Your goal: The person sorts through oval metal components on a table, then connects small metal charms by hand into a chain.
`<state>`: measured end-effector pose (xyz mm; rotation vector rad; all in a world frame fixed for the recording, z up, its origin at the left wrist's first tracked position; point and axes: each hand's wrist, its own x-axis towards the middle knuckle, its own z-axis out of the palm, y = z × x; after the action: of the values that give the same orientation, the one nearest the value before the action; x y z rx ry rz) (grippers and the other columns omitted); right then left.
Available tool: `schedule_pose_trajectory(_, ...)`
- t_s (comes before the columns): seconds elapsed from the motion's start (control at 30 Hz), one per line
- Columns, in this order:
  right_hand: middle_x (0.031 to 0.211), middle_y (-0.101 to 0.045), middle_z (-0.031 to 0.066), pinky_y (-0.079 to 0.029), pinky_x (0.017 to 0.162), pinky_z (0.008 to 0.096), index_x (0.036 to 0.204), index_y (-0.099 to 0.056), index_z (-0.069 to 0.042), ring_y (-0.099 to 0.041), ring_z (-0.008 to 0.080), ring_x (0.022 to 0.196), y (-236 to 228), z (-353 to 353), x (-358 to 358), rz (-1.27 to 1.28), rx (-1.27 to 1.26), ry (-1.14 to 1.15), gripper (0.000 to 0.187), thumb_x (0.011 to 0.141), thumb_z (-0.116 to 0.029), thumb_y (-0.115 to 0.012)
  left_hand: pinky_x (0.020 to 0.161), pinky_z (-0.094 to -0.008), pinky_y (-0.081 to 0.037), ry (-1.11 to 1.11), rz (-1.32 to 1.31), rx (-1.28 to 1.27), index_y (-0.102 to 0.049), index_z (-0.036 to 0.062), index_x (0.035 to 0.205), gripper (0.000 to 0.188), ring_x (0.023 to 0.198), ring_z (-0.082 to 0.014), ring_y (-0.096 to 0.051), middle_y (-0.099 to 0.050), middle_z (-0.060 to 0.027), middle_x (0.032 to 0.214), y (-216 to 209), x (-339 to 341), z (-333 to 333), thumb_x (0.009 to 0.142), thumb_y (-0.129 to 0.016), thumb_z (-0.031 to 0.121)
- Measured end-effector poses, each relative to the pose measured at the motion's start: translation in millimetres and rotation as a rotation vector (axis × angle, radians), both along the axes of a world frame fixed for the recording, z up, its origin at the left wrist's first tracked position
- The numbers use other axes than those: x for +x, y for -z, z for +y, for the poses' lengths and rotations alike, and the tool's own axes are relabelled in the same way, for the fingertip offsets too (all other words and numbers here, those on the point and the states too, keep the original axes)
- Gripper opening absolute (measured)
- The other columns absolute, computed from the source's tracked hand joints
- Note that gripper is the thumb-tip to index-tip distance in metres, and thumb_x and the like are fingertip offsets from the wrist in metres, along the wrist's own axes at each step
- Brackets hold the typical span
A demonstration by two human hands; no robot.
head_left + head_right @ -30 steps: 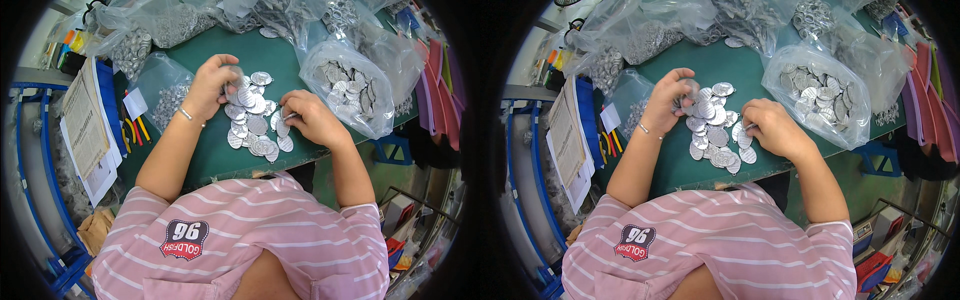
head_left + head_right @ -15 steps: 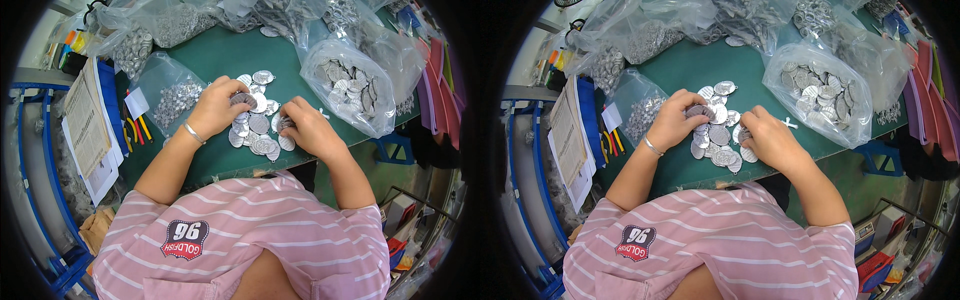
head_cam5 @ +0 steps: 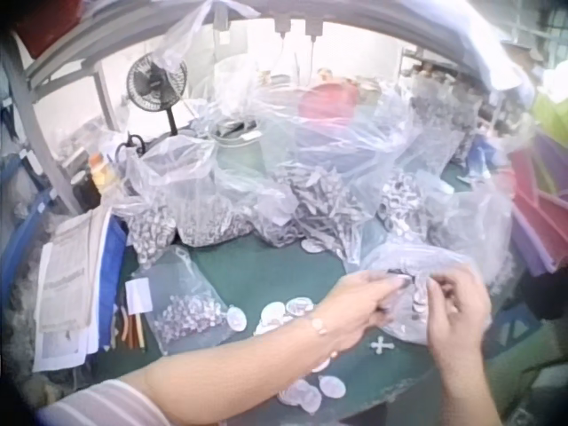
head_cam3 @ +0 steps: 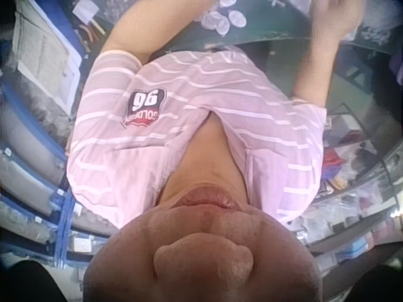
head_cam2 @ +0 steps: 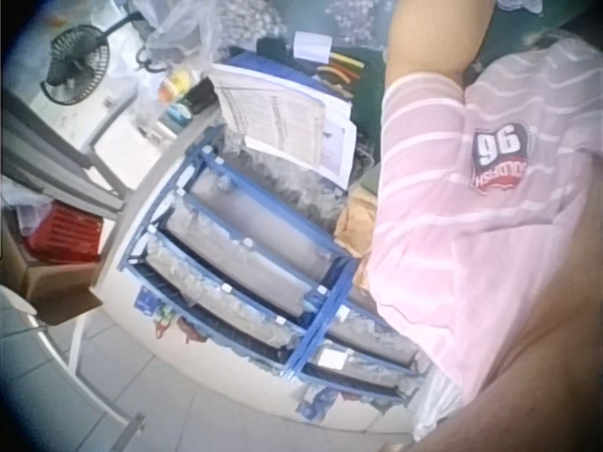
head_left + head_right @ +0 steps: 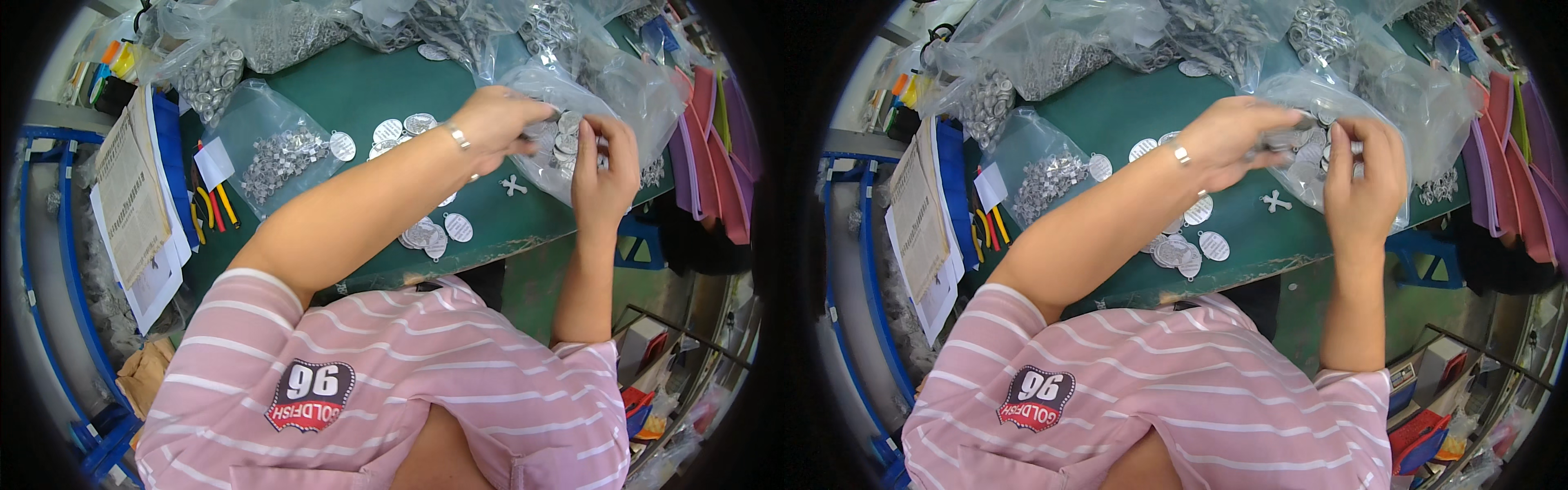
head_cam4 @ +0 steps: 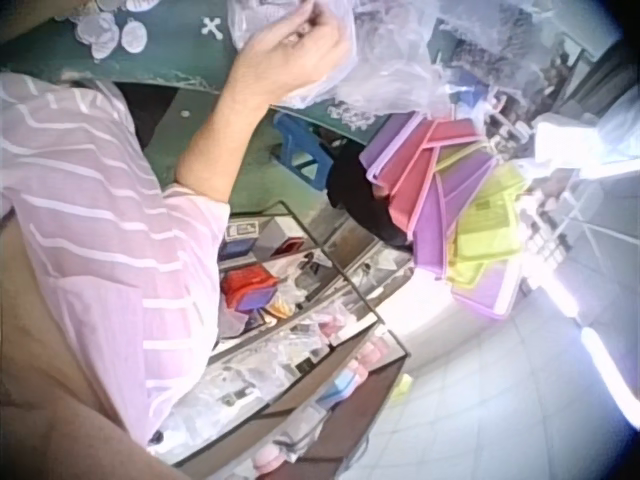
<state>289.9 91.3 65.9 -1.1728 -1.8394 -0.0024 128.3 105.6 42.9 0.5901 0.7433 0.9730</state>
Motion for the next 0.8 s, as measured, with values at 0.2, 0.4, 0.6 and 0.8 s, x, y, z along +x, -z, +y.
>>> schedule_pose_trajectory(0.2,0.081,-0.061,0.0129,-0.049,0.064,0.0379,0.088,-0.062,0.000,-0.060,0.0317,0.071,24.4,-53.6,-12.5,-0.119,-0.529,-0.383,0.015,0.078,-0.006,-0.072,0.104,-0.0427,-0.035,0.134,0.352,0.154,-0.058,-0.0016,0.119,0.047,0.119,-0.0218,-0.049,-0.059,-0.0120,0.121,-27.9,-5.2,19.9,0.085,-0.071,0.028)
schedule_pose_trajectory(0.4,0.102,-0.056,0.0144,-0.047,0.071,0.0429,0.090,-0.057,-0.001,-0.057,0.0330,0.094,47.0,-68.8,-29.4,-0.383,-0.639,-0.583,0.029,0.071,-0.011,-0.076,0.070,-0.0309,-0.052,0.096,1.338,0.716,-0.065,-0.0013,0.099,0.030,0.077,-0.0172,-0.064,-0.067,-0.0110,0.083,-1.9,-117.9,1.5,0.077,-0.073,0.017)
schedule_pose_trajectory(0.6,0.080,-0.059,0.0163,-0.048,0.069,0.0421,0.092,-0.056,-0.001,-0.060,0.0367,0.078,45.7,-42.2,-47.1,-0.116,-0.715,-0.597,0.018,0.077,0.001,-0.065,0.079,-0.0371,-0.050,0.124,1.611,0.664,-0.065,0.0023,0.098,0.030,0.092,-0.0298,-0.061,-0.057,-0.0123,0.094,34.1,-168.7,-69.7,0.069,-0.076,0.003)
schedule_pose_trajectory(0.8,0.106,-0.057,0.0182,-0.049,0.081,0.0402,0.108,-0.059,0.000,-0.060,0.0371,0.093,63.5,4.2,-98.6,-0.099,-0.545,-0.504,0.030,0.079,-0.002,-0.068,0.075,-0.0401,-0.047,0.038,1.709,0.757,-0.064,0.0056,0.077,0.017,0.087,-0.0321,-0.057,-0.058,-0.0105,0.092,47.5,-164.3,-80.5,0.066,-0.077,0.005)
